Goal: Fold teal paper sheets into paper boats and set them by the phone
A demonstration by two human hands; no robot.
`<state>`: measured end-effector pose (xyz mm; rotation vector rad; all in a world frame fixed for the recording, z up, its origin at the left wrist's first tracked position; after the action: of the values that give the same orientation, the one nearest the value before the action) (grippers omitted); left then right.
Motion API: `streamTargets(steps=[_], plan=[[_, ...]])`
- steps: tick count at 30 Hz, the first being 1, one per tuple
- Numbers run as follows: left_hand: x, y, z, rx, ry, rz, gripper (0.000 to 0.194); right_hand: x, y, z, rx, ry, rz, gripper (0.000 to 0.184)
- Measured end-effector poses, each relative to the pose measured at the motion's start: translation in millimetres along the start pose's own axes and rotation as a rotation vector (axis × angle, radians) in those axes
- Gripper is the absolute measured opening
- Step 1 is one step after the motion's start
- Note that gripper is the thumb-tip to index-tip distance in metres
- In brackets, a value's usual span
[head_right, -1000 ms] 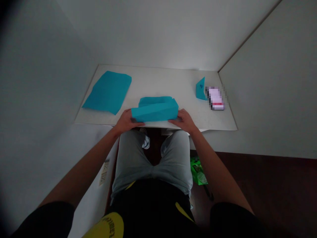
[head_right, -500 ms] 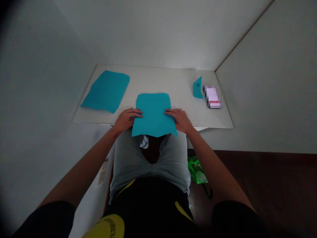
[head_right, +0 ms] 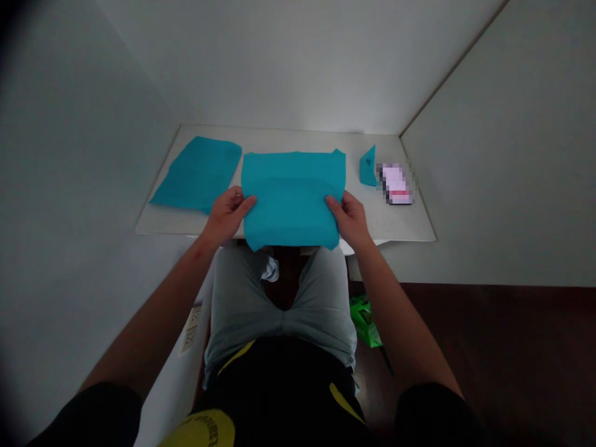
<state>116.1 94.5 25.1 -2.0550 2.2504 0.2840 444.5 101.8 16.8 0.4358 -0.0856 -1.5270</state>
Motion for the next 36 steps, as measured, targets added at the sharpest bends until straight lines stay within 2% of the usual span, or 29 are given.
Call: streamTargets(steps=[3,6,9,11,15,19,22,25,27,28,30,33,36], plan=[[-10.9,2.8,-1.9,0.067,0.039,0.047,0.055,-9.4,0.1,10.7,-0.104,-0.016,0.152,0.059],[-14.7,1.0,14.5,0.110,0.101,0.144,0.059,-15.5,-4.9,0.6,-0.132,-0.046,0.272,0.061],[-10.7,-3.7,33.0,0.091,0.150,0.261,0.062,-18.1,-10.0,-17.6,-0.155,-0.085,0.285,0.060],[-8.7,-3.6,39.4,0.048,0.151,0.282,0.061,-19.0,-13.7,-27.2,-0.163,-0.098,0.278,0.061],[-14.5,3.6,40.4,0.010,0.104,0.211,0.056,-24.0,-16.5,-38.5,-0.172,-0.088,0.247,0.057],[-25.4,12.6,45.9,-0.059,0.079,0.192,0.037,-32.5,-6.9,-44.1,-0.068,-0.025,0.207,0.041],[-31.8,21.1,51.8,-0.238,0.111,0.149,0.021,-36.4,-2.6,-43.6,0.102,0.041,0.254,0.026],[-34.7,20.8,39.8,-0.526,0.051,0.017,0.027,-39.5,-5.3,-39.3,0.266,0.146,0.301,0.029],[-32.3,5.1,23.7,-0.676,-0.048,-0.047,0.034,-43.4,-9.5,-39.1,0.329,0.201,0.326,0.035],[-29.9,-9.1,17.7,-0.729,-0.088,-0.027,0.036,-46.2,-11.5,-40.7,0.346,0.216,0.338,0.037],[-22.9,-44.8,14.2,-0.825,-0.130,0.112,0.038,-53.0,-13.6,-45.4,0.379,0.234,0.361,0.039],[-11.5,-86.1,26.8,-0.947,-0.088,0.278,0.055,-61.8,-9.2,-45.9,0.459,0.268,0.309,0.040],[-5.8,-101.9,44.3,-1.024,-0.064,0.346,0.069,-56.6,-11.7,-29.7,0.546,0.329,0.193,0.046]])
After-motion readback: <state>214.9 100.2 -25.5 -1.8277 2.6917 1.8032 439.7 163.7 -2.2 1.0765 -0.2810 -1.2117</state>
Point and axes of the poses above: each hand's wrist, its own x-axis away from the middle knuckle, its own y-axis out of the back of the hand, z = x × y, the point moved 6 cm from there along -x, towards the middle knuckle, and after that the axes turned 7 degrees about x, right-handed, at the moved point
